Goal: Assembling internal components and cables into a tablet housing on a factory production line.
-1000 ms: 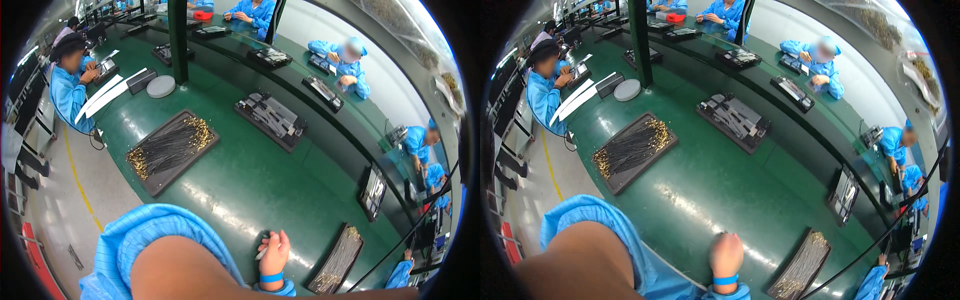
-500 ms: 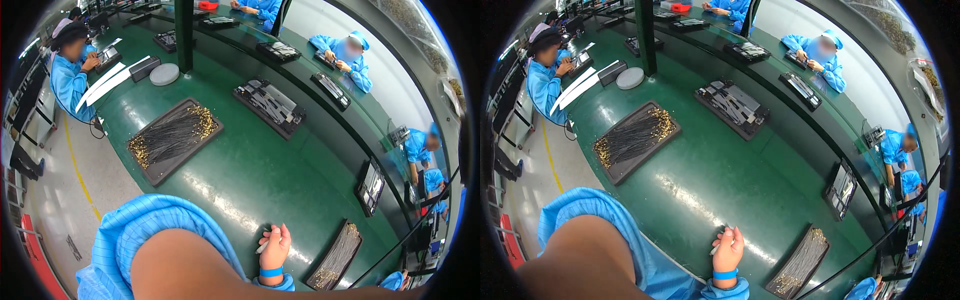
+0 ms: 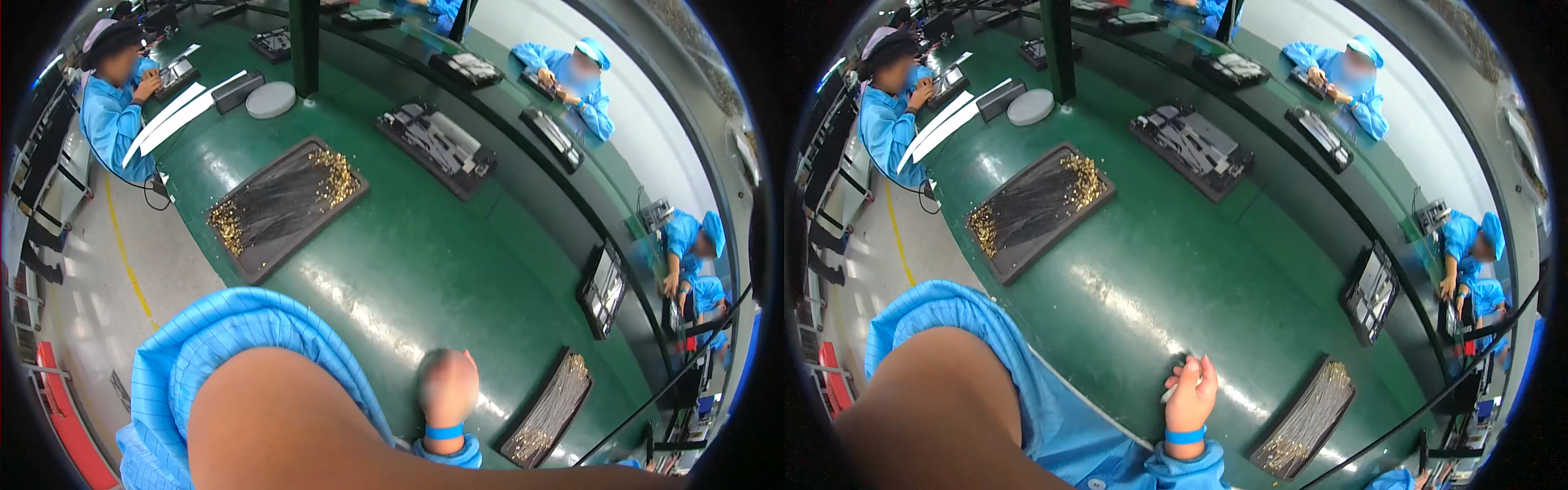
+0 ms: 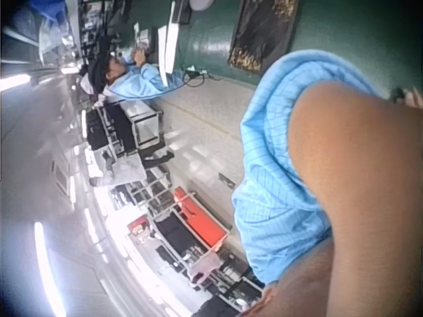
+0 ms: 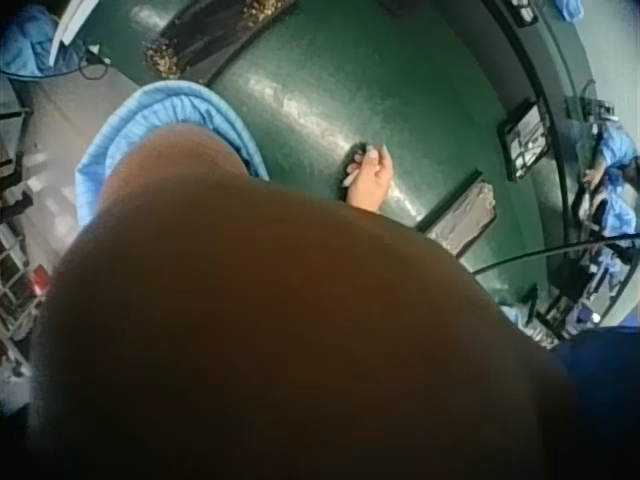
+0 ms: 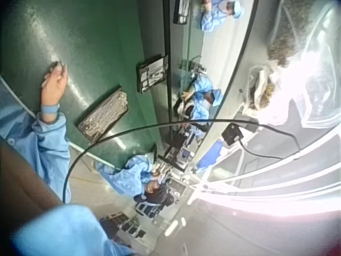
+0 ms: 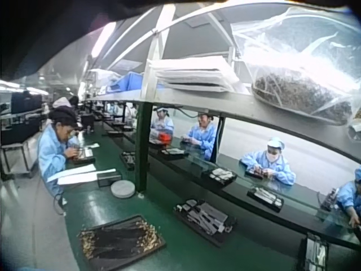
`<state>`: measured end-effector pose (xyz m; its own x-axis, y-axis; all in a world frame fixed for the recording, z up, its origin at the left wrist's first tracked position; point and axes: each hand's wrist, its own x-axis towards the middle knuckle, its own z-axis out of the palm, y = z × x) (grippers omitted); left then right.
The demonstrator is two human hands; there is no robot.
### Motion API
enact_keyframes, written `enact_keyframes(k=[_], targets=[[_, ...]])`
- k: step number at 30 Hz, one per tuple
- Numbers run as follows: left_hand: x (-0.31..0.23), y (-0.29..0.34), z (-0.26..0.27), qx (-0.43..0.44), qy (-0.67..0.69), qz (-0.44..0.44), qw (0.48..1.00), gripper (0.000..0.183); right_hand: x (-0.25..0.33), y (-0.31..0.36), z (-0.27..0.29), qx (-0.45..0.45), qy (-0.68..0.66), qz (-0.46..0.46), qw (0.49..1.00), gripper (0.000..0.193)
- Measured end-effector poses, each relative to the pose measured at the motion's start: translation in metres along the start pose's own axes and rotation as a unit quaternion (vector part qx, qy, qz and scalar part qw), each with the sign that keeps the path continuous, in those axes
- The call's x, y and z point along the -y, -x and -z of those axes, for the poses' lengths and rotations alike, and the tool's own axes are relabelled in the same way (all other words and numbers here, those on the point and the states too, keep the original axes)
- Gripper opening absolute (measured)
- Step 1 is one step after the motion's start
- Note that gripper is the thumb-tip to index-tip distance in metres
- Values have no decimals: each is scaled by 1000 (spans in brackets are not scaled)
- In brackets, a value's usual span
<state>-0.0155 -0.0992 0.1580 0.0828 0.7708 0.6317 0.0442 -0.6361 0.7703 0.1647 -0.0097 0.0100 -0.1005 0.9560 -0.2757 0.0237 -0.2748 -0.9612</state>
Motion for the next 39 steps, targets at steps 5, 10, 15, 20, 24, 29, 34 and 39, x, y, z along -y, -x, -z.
enact_keyframes(k=[5,10,15,20,24,29,34,39], targets=[[4,-1,-3,4,-5,4,1000,37,-6,-1,2,-13,-23,0,1000,37],[-1,3,4,-8,-10,-3,1000,37,-2,1,-3,-3,-22,12,1000,36],[1,2,1,-8,-20,-2,1000,38,-5,-2,-2,-10,-14,-1,1000,37],[-1,0,5,-15,-31,-6,999,38,-5,-3,-1,-4,-25,5,1000,38],[0,4,6,-19,-36,0,999,39,-4,-1,-2,-7,-18,-6,1000,37],[0,2,4,-14,-41,-6,999,39,-5,0,1,-5,-11,7,1000,36],[-4,4,4,-19,-53,-6,998,40,-4,-1,-3,-13,-24,-3,1000,35],[4,-6,3,-8,-51,-11,999,40,-8,-6,5,-21,-46,1,999,38]])
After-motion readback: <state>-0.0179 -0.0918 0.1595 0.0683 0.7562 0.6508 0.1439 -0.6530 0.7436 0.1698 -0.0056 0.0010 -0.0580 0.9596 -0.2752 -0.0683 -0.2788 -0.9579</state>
